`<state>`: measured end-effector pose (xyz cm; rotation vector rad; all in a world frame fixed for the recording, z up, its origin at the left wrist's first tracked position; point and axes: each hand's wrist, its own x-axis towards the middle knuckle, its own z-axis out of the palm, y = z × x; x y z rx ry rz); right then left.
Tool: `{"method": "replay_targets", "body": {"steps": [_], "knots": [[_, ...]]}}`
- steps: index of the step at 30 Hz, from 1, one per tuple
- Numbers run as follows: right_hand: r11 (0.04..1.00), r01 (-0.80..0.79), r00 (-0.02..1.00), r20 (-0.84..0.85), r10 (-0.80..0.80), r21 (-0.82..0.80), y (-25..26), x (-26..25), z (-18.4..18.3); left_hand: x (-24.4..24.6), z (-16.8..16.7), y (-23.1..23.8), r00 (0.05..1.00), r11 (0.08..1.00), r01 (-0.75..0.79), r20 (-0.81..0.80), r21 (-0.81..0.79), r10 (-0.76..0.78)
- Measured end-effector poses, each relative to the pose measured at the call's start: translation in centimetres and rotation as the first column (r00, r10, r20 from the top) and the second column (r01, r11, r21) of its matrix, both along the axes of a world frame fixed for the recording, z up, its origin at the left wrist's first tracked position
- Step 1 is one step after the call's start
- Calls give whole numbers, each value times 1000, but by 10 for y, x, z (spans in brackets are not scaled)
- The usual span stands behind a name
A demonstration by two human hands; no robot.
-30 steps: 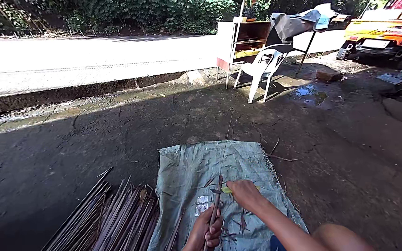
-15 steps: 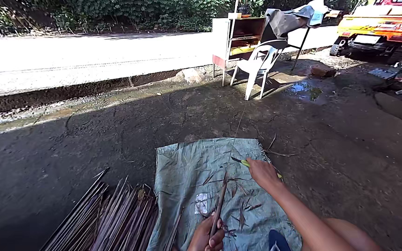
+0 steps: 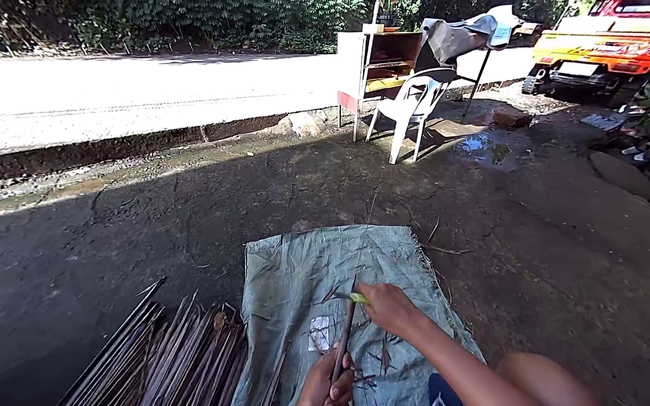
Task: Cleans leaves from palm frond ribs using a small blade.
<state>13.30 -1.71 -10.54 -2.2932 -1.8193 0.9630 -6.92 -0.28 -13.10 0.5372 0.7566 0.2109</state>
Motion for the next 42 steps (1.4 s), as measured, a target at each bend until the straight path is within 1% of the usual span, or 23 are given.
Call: {"method": "replay_targets", "body": {"steps": [1,3,4,6,10,14,16,18,20,22,23,25,28,29,32,35,39,42], "knots": [[997,-69,997,-43,70,20,-3,-9,1,-1,-1,2,1000,1000,-19,15,-10,20],[984,-180,982,-59,180,-4,-5,-18,-1,-4,-2,7,995,997,-60,74,-46,63],[980,-198,980,-41,197,-19,-4,-17,-3,-5,-2,9,992,996,-73,98,-58,78],[983,-183,983,30,183,-25,-1,-9,-8,-6,-1,10,990,994,-74,113,-75,82],[997,-28,985,167,39,-67,6,5,-12,-1,0,8,993,998,-10,120,-68,18],[996,78,955,283,-88,45,7,4,-13,3,1,8,989,997,-23,142,-68,32],[986,161,940,297,-170,53,9,10,-10,2,5,8,986,995,-18,162,-100,34],[964,264,922,289,-258,19,10,22,-3,-1,7,4,986,992,-9,165,-124,29],[948,319,908,283,-309,10,10,30,3,-4,7,1,986,993,-15,165,-115,34],[960,280,931,239,-276,16,8,23,9,-7,6,2,987,995,-38,152,-87,51],[972,234,955,185,-234,21,6,15,12,-8,6,4,988,996,-53,139,-67,62],[995,98,993,57,-99,30,-1,-9,12,-10,5,8,988,996,-83,126,-35,87],[997,-80,994,-72,79,-12,-11,-42,10,-8,4,11,990,990,-123,81,69,118],[994,-109,992,-73,107,-30,-12,-47,9,-7,4,10,990,985,-132,57,111,126],[988,-145,989,24,146,-49,-8,-45,4,-5,2,9,992,975,-124,11,182,124],[988,-149,987,53,151,-37,-1,-39,-1,-1,-1,15,993,978,-115,6,174,115],[988,-154,986,65,153,14,3,-30,-11,0,-4,18,994,988,-101,45,116,97],[991,-125,987,108,118,57,6,-13,-14,-2,0,15,997,989,-63,51,132,56]]}}
